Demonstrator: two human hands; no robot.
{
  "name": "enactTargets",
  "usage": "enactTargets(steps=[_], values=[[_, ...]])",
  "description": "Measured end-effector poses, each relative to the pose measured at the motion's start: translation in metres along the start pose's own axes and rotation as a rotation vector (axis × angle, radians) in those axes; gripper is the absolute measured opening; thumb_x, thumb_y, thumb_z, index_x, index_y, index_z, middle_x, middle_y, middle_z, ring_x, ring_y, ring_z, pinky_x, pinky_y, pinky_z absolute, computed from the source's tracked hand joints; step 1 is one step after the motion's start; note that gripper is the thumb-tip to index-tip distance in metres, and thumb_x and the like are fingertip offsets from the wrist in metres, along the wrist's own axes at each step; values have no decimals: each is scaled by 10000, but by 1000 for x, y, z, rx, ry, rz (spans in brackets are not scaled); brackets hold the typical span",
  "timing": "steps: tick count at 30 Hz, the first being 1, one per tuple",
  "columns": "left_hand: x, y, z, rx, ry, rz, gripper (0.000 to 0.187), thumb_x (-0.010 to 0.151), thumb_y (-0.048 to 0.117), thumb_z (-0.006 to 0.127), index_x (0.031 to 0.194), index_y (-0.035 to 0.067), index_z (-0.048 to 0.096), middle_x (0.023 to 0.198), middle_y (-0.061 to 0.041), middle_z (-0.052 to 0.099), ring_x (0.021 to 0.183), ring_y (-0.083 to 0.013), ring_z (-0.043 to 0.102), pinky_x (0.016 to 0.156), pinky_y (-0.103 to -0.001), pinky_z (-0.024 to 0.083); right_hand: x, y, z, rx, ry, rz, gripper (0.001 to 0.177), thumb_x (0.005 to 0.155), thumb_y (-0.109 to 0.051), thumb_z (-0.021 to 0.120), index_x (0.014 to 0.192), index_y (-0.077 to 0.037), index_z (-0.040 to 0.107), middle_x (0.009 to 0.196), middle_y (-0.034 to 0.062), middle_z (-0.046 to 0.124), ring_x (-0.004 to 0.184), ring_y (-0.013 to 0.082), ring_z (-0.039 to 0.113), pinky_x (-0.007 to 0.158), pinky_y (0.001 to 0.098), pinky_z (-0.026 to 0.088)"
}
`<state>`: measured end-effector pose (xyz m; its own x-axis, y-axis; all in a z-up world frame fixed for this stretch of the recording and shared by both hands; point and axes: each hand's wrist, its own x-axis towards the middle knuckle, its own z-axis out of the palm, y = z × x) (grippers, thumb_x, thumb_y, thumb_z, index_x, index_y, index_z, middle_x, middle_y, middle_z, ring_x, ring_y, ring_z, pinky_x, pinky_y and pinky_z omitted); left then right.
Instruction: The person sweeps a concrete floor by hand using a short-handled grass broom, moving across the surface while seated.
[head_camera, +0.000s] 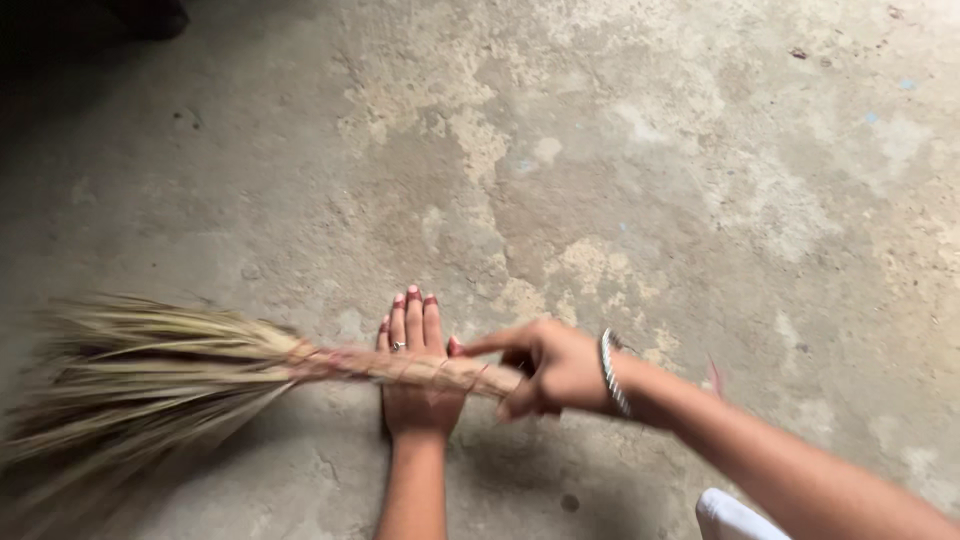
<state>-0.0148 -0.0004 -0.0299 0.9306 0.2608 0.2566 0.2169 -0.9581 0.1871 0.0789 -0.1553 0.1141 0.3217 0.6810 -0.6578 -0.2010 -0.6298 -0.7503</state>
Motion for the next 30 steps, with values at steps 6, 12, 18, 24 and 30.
enactTargets(steps=[6, 12, 18, 24, 30], values=[[4, 1, -5, -82, -83, -75, 609, 858, 280, 533, 1406, 31, 435, 1522, -135, 400, 1429, -291, 332, 1165, -468, 248, 11, 62, -111, 415, 686, 86, 375, 832, 11, 586, 1196, -54, 644, 867, 98, 733, 640, 136, 689, 560, 275, 599], [8, 2, -8, -62, -104, -81, 623, 848, 284, 533, 1409, 29, 437, 1526, -134, 381, 1430, -281, 317, 1168, -469, 230, 29, 72, -176, 843, 943, -132, 116, 932, -50, 605, 1003, 17, 542, 748, 25, 552, 501, 79, 491, 437, 210, 470], [4, 4, -3, 17, -104, -54, 573, 855, 259, 502, 1383, 42, 448, 1506, -121, 376, 1428, -269, 307, 1162, -548, 153, 25, 15, -45, 374, 618, -113, 184, 844, -37, 587, 1025, -37, 555, 641, 144, 617, 450, 203, 610, 411, 342, 560], [-9, -6, 18, 41, 106, 99, 497, 1012, 228, 457, 1410, -70, 448, 1514, -258, 387, 1452, -359, 344, 1235, -538, 230, -1, 3, 8, -62, 72, -143, 523, 711, -16, 711, 1225, -54, 624, 768, 85, 714, 544, 142, 607, 452, 282, 504], [-8, -5, 17, -51, 49, 33, 520, 819, -14, 461, 1329, -87, 523, 1451, -264, 462, 1390, -406, 412, 1182, -524, 282, 13, 57, -82, 301, 689, 144, 436, 764, 35, 662, 1164, -134, 708, 810, 104, 740, 577, 141, 625, 493, 289, 528]])
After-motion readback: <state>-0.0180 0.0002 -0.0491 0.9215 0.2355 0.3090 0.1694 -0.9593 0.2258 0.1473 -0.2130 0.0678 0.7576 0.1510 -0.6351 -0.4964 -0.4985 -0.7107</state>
